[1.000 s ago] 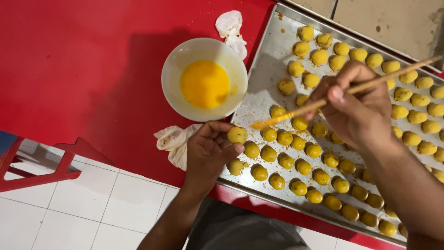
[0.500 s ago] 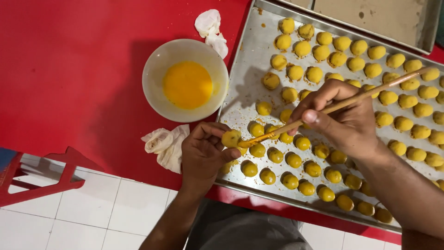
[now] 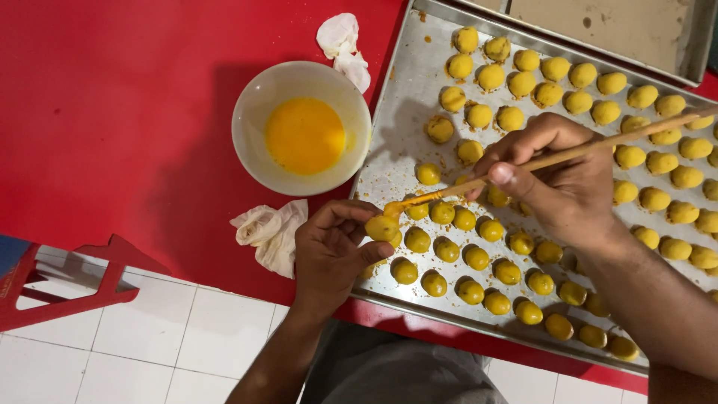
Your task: Applying egg wash to small round cookies on a baking tray using a brush.
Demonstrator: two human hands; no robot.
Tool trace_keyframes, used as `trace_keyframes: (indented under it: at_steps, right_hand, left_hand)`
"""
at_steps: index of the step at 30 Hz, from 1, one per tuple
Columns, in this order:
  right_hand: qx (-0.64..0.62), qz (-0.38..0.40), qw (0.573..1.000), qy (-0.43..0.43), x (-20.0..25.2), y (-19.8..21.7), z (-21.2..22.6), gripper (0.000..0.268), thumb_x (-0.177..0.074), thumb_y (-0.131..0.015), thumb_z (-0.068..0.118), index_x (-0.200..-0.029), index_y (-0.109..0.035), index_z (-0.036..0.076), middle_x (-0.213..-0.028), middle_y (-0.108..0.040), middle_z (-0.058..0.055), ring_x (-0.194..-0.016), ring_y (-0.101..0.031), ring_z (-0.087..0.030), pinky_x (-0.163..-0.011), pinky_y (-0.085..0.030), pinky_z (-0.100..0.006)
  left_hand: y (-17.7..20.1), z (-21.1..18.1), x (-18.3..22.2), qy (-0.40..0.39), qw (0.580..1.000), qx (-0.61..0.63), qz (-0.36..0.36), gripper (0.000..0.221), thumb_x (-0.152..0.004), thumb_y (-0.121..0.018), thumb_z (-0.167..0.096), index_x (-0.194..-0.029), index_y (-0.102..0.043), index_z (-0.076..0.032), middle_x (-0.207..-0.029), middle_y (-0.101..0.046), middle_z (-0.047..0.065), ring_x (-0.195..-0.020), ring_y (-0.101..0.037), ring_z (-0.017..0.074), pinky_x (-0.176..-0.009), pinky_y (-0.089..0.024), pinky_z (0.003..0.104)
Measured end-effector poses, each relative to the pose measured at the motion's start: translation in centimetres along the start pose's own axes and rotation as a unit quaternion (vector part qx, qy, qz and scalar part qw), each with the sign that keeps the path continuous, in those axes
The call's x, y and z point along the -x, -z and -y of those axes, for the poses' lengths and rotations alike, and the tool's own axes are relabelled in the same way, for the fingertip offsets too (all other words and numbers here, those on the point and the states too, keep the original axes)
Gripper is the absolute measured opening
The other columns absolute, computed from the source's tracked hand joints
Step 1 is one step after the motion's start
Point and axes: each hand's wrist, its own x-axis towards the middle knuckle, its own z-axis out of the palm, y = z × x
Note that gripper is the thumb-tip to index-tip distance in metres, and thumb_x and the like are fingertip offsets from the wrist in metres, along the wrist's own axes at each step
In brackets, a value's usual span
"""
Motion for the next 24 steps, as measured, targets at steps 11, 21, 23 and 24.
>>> trace_keyframes:
  at_steps: [11,21,23,24]
  right_hand:
    - [0.052,0.028,0.997,0.053,1.3,0.0,0.8,0.013,-0.096,-0.065,0.000,-0.093,-0.055,0.007,-0.083,-0.074,-0.015,-0.081,-0.084,-0.022,-0.057,-0.073,-0.019]
    - [0.027,0.038,0.997,0.059,1.2,-0.4,0.6,0.013,-0.094,-0.068,0.000,-0.095,-0.056,0.006,-0.085,-0.073,-0.014,-0.078,-0.083,-0.021,-0.062,-0.075,-0.023]
    - [0.021,0.035,0.997,0.058,0.8,0.0,0.2,0.013,-0.095,-0.068,0.000,-0.098,-0.057,0.007,-0.088,-0.074,-0.013,-0.080,-0.083,-0.020,-0.059,-0.073,-0.019]
    - [0.045,0.027,0.997,0.064,0.6,0.0,0.2,0.013,-0.096,-0.067,-0.002,-0.096,-0.056,0.004,-0.086,-0.073,-0.015,-0.079,-0.082,-0.021,-0.060,-0.073,-0.021]
  left_hand:
    - [-0.5,-0.5,-0.4,-0.049,0.999,0.000,0.004,0.040,-0.071,-0.091,-0.001,-0.101,-0.064,-0.005,-0.102,-0.067,0.011,-0.102,-0.066,0.0185,-0.093,-0.058,0.026]
    - [-0.8,-0.6,-0.1,-0.046,0.998,-0.038,-0.008,0.038,-0.073,-0.090,-0.001,-0.103,-0.067,-0.003,-0.106,-0.067,0.011,-0.106,-0.066,0.0192,-0.095,-0.058,0.027]
    - [-0.7,-0.8,-0.1,-0.036,0.998,-0.042,-0.013,0.036,-0.074,-0.089,-0.001,-0.103,-0.068,-0.003,-0.107,-0.068,0.011,-0.107,-0.066,0.0195,-0.096,-0.058,0.027]
    - [-0.7,-0.8,0.0,-0.028,0.999,-0.038,-0.012,0.037,-0.074,-0.089,-0.002,-0.104,-0.068,-0.002,-0.107,-0.069,0.011,-0.106,-0.067,0.0193,-0.094,-0.059,0.027]
